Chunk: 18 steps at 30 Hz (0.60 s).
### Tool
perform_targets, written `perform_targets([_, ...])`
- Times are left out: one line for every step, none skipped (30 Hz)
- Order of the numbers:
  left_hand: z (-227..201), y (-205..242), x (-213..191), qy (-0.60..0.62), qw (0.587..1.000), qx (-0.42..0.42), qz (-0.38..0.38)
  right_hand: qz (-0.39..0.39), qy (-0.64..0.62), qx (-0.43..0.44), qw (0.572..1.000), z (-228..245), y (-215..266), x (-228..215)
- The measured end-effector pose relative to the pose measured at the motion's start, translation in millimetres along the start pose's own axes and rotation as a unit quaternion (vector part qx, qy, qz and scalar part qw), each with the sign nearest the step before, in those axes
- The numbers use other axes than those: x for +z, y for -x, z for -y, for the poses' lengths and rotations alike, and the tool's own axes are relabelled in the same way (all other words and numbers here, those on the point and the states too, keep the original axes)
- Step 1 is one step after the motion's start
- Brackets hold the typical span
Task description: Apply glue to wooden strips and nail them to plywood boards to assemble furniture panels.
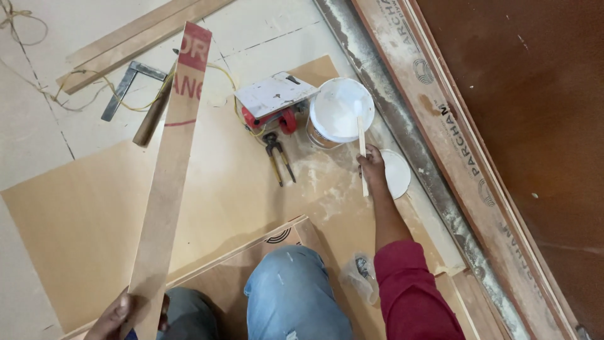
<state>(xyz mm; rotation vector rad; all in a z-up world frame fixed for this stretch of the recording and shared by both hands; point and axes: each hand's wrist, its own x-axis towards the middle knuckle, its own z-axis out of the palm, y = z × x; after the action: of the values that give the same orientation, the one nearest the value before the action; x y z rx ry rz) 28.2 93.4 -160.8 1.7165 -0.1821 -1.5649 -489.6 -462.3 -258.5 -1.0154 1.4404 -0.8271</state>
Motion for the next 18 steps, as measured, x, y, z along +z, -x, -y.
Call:
perform_targets([-55.1,-2.1,28.1,0.022,1.0,0.0,0.007,-0.017,0.021,-0.027,0.999,0.7,0.7,0.3])
perform_targets([-108.3,7.2,58.7,0.044,0.999,0.0,0.014,-0.035,0.041,-0.054,0.997,1.2,1.9,2.7])
perform_targets([-121.0,12.0,65.6,0.043,0.999,0.001,0.013,-0.034,0.039,-0.054,0.997,2.9,4.6,3.2])
perform_targets([-134.2,15.4,73.4,0.052,0.998,0.027,0.038,-0.043,0.056,-0.065,0.995,6.1,5.6,3.2])
perform_targets([-147.4,19.1,81.4,0.061,0.995,0.052,0.065,-0.052,0.073,-0.077,0.993,9.5,6.6,3.1])
perform_targets([-154.2,21.5,87.8,0.059,0.995,0.055,0.066,-0.053,0.071,-0.079,0.993,10.0,6.3,1.7])
perform_targets([-161.0,23.8,94.1,0.062,0.997,0.03,0.043,-0.052,0.067,-0.069,0.994,10.5,5.8,0.5])
perform_targets([-166.2,27.0,101.3,0.066,0.998,0.005,0.021,-0.049,0.063,-0.059,0.995,11.6,4.7,-1.0])
perform_targets([-173.1,29.0,108.0,0.067,0.998,0.008,0.021,-0.049,0.063,-0.062,0.995,8.5,-2.8,-3.8])
perform_targets([-180.7,31.0,113.7,0.055,0.998,0.006,0.027,-0.049,0.052,-0.05,0.996,3.8,-8.7,-6.5])
perform_targets([-188.3,32.9,119.2,0.044,0.998,0.004,0.034,-0.05,0.04,-0.039,0.997,-0.9,-14.7,-8.9])
perform_targets([-192.4,31.4,121.1,0.046,0.998,0.005,0.033,-0.048,0.041,-0.04,0.997,0.4,-15.9,-10.8])
perform_targets([-196.5,29.9,122.6,0.035,0.999,0.0,0.038,-0.042,0.04,-0.037,0.998,1.7,-16.9,-12.5])
perform_targets([-200.0,29.3,124.2,0.025,0.999,-0.005,0.042,-0.034,0.039,-0.033,0.998,2.7,-17.5,-14.2])
perform_targets([-200.6,30.0,126.0,0.027,0.999,-0.004,0.041,-0.032,0.04,-0.034,0.998,6.4,-13.6,-11.8])
perform_targets([-202.9,28.6,128.1,0.025,0.997,0.02,0.067,-0.033,0.036,-0.01,0.999,13.4,-12.5,-9.2])
perform_targets([-205.7,27.5,130.3,0.022,0.994,0.044,0.092,-0.033,0.033,0.014,0.999,20.8,-11.4,-6.7])
perform_targets([-207.5,28.8,133.9,0.023,0.994,0.047,0.093,-0.032,0.033,0.011,0.999,29.8,-4.8,-3.2])
